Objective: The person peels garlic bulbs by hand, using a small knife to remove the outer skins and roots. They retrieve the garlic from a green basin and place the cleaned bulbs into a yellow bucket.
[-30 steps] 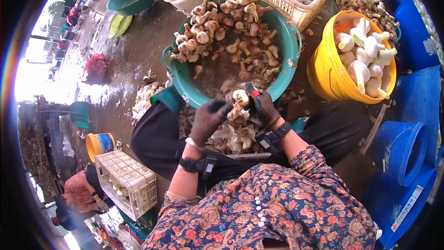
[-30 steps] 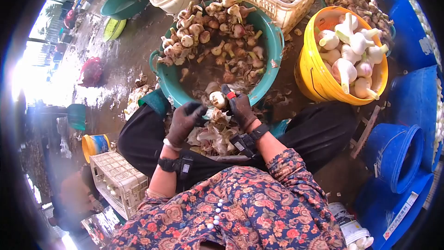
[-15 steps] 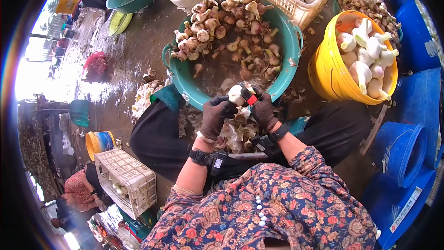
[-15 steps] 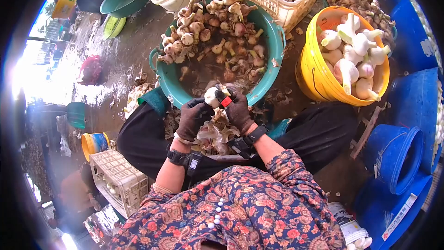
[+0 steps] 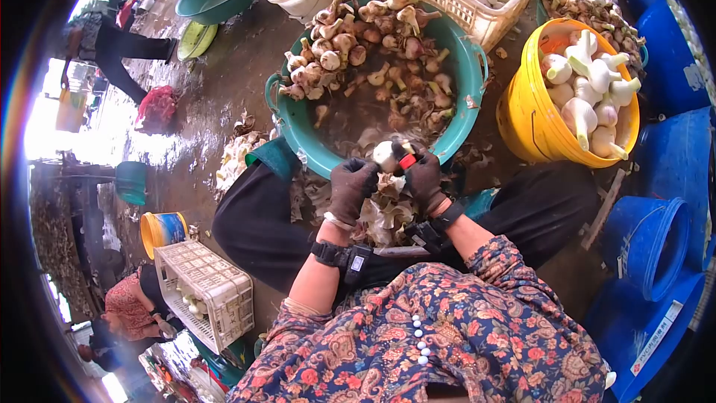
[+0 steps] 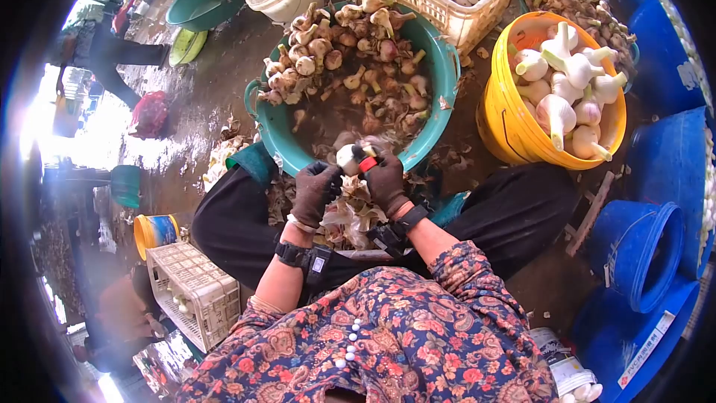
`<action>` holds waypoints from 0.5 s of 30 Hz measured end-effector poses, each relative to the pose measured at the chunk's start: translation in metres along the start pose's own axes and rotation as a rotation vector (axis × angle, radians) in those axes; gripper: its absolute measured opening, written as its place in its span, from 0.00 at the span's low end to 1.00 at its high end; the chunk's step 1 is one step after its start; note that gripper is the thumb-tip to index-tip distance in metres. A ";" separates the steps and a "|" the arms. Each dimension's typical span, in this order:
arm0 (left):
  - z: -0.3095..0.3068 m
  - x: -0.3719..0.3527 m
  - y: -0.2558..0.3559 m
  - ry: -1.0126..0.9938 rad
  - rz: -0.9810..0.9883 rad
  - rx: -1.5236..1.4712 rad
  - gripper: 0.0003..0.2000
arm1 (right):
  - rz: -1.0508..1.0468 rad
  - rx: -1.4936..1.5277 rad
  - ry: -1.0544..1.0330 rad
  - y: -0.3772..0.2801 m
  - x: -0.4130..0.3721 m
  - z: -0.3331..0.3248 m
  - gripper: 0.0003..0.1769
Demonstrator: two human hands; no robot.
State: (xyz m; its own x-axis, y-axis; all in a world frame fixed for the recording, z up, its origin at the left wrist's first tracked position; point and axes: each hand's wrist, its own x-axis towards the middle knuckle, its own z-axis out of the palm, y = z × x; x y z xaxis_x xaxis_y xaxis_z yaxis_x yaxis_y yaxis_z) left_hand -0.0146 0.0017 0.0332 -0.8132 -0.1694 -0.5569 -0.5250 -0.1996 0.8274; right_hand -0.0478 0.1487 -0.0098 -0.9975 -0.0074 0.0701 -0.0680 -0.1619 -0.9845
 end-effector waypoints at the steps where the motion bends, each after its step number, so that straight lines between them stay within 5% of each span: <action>1: -0.002 0.002 -0.008 0.085 0.096 0.377 0.10 | 0.332 0.146 0.077 -0.011 0.003 -0.001 0.15; 2: -0.005 0.005 -0.018 0.170 0.193 0.755 0.13 | 0.664 0.292 0.154 -0.018 0.007 -0.002 0.17; 5: -0.026 0.004 -0.038 0.187 0.262 1.395 0.22 | 0.822 0.567 0.078 -0.017 0.016 -0.014 0.23; 6: -0.030 0.008 -0.037 0.177 0.263 1.397 0.22 | 0.884 0.658 -0.106 0.007 0.016 -0.025 0.27; 9: -0.021 0.010 -0.013 0.083 0.032 1.302 0.19 | 0.901 0.769 -0.076 -0.007 0.010 -0.019 0.27; 11: -0.003 0.010 -0.001 0.095 0.275 0.776 0.16 | 0.933 0.610 0.028 -0.004 0.011 -0.017 0.27; 13: 0.009 0.018 0.004 0.062 0.288 0.758 0.15 | 0.962 0.446 0.129 -0.002 0.009 -0.013 0.27; 15: 0.032 0.014 0.014 0.004 0.404 0.694 0.17 | 0.771 0.225 0.232 -0.002 0.006 -0.006 0.27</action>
State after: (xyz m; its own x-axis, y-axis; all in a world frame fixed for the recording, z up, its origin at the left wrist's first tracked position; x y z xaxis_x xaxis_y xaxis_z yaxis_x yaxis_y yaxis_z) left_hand -0.0418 0.0276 0.0394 -0.9734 -0.1046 -0.2037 -0.2280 0.5232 0.8211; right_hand -0.0542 0.1550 -0.0088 -0.7435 0.0021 -0.6688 0.6157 -0.3882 -0.6857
